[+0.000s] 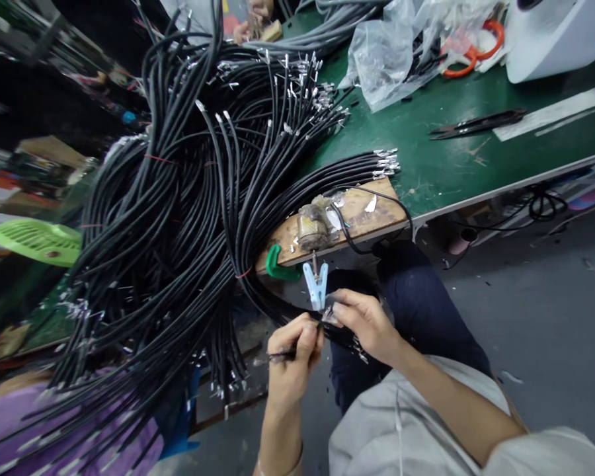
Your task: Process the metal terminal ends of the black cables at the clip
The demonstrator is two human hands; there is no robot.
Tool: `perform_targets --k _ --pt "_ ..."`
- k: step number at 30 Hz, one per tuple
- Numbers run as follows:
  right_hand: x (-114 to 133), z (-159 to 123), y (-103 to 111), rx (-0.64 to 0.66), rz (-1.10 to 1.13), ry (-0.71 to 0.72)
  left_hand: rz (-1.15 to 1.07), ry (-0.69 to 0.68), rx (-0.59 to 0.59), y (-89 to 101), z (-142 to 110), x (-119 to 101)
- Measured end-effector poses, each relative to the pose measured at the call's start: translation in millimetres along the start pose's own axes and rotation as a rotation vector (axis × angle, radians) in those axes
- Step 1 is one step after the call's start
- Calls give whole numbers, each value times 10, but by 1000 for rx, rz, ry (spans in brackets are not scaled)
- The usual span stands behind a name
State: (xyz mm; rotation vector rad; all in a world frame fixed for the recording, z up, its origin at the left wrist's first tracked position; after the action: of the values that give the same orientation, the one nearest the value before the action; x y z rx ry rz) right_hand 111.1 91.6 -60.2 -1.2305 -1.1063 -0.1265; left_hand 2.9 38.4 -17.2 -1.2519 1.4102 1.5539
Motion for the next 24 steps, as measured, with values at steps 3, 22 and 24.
perform_targets --k 3,22,24 --pt "80 33 13 65 -139 67 -46 81 53 1 14 -4" --pt "-180 -27 12 -80 109 -159 -74 -75 -61 85 49 65" --pt "-121 -23 88 -124 -3 -60 -69 -26 -32 85 39 92"
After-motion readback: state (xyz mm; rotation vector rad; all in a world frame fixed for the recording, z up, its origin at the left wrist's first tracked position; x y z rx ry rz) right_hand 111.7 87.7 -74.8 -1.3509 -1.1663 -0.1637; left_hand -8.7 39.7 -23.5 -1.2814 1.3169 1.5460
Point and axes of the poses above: each hand's wrist, its own z-axis towards the middle knuckle, its own y-axis out of the back of the hand, x = y × z, the point moved 5 cm from there along z, towards the middle knuckle, and after that the axes turned 1 degree about -x, right-handed, at the moved point
